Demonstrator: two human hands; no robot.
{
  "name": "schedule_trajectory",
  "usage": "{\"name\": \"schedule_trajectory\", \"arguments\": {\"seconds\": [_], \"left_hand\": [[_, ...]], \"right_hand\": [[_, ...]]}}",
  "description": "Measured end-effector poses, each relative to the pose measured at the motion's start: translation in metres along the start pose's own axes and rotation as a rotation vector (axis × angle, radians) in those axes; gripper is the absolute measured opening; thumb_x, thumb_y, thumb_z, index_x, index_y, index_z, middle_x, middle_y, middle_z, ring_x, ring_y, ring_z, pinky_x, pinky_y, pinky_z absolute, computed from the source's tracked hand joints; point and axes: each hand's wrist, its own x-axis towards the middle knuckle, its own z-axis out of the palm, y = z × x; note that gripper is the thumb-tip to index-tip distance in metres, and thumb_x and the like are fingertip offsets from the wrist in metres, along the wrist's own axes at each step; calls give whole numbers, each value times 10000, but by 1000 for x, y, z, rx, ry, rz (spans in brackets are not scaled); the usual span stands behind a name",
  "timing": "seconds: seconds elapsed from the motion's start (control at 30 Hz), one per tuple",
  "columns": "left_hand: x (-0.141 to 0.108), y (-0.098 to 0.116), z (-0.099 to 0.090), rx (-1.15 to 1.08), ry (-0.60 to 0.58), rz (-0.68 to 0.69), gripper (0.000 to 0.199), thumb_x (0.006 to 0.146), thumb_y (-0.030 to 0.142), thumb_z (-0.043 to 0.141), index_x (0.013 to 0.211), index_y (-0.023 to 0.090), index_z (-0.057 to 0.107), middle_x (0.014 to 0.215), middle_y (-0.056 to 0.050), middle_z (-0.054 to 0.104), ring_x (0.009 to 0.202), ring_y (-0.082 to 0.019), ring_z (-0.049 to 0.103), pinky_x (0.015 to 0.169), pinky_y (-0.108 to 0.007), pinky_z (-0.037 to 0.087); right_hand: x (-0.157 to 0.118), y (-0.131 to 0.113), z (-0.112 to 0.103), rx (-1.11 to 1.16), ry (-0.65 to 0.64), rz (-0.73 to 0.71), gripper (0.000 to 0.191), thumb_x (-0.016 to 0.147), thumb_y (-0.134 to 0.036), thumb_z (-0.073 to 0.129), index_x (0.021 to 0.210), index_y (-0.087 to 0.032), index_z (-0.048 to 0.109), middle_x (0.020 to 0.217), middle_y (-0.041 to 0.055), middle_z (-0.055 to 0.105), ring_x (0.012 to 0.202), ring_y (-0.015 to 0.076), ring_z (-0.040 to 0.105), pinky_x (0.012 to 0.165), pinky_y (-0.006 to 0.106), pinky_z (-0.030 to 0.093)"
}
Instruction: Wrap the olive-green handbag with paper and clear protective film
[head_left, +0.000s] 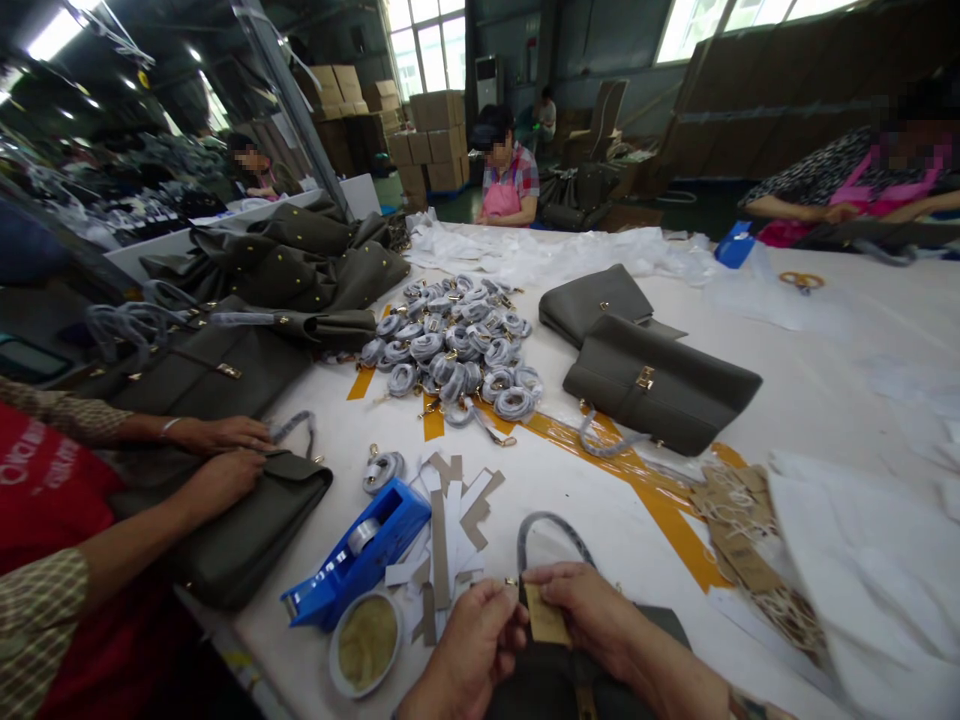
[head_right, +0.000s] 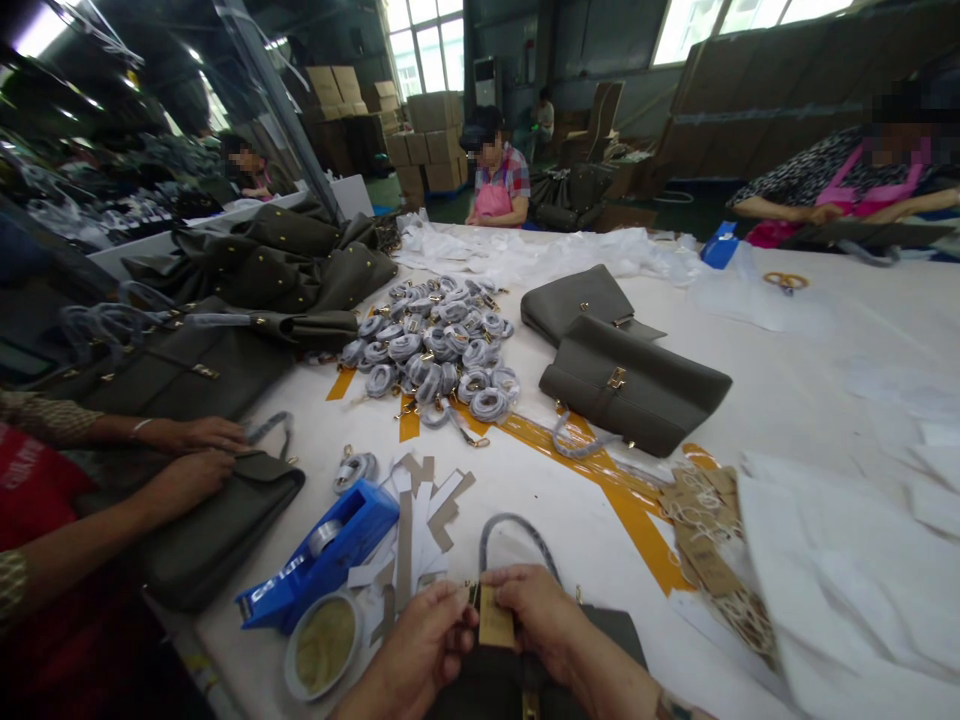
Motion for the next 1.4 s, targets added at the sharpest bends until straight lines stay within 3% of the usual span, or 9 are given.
{"name": "schedule_trajectory", "arguments": {"seconds": [0.23,0.4,0.5,0.6,0.7,0.83,1.0,1.2,1.4], "left_hand": [[-8,1,-10,-78,-120,-113,545,677,581,822,956,186,569,1020,-26,629,763,-136,699,487,-149,264],[-15,7,-16,-83,-133,-141,506,670,550,842,928,197,587,1016,-14,634,760,-143,708,475,-150,270],[-18,8,-13,21,-138,-116,551,643,563,850,1000,197,644,1016,-37,653,796,-159,701,508,-169,337],[-19,10,-4,135,-135,-42,569,654,554,829,1056,174,694,1028,-72,669,879,-188,678,576,-203,400],[-14,14,5,212,-142,66,462,748,536,738,980,136,726,838,-58,664,774,-149,610,567,-210,350],[-2,26,11,285,-94,182,431,802,504,676,1011,131,734,686,2,575,618,-95,454,530,-226,255],[7,31,13,269,-123,180,657,820,618,652,1256,127,646,664,9,559,600,-99,430,528,-231,225],[6,20,13,299,-147,199,722,892,735,490,1325,168,597,757,-18,597,650,-121,495,518,-231,237],[5,22,16,457,-11,234,727,898,766,412,1219,171,680,685,-19,610,604,-149,483,610,-277,388]], "right_hand": [[10,9,6,-69,428,-23,566,669,-250,633,1204,-79,705,605,31,676,345,85,401,356,220,254],[10,11,13,-200,483,-56,596,706,-368,671,1233,-93,714,752,77,738,515,160,589,458,260,407],[8,9,17,-247,491,-123,612,702,-429,686,1210,-91,726,868,100,755,751,226,677,609,279,493],[1,5,19,-242,393,-157,624,749,-452,660,1279,-123,680,833,66,739,703,189,651,581,256,475],[-10,-1,14,-253,175,-89,774,858,-545,570,1517,-167,419,612,-25,630,475,127,525,421,209,344],[-22,-4,-1,-195,-64,-144,971,864,-645,600,1605,-243,119,825,-4,668,470,94,518,383,181,287],[-18,0,-8,87,100,-242,945,845,-562,685,1583,-258,179,887,11,630,572,101,534,410,171,265],[-8,7,-1,110,88,-287,977,797,-405,730,1577,-292,152,1153,71,639,615,103,563,414,182,287],[8,20,10,34,272,-407,702,731,-512,764,1308,-203,511,935,36,675,593,140,575,518,262,429]]}}
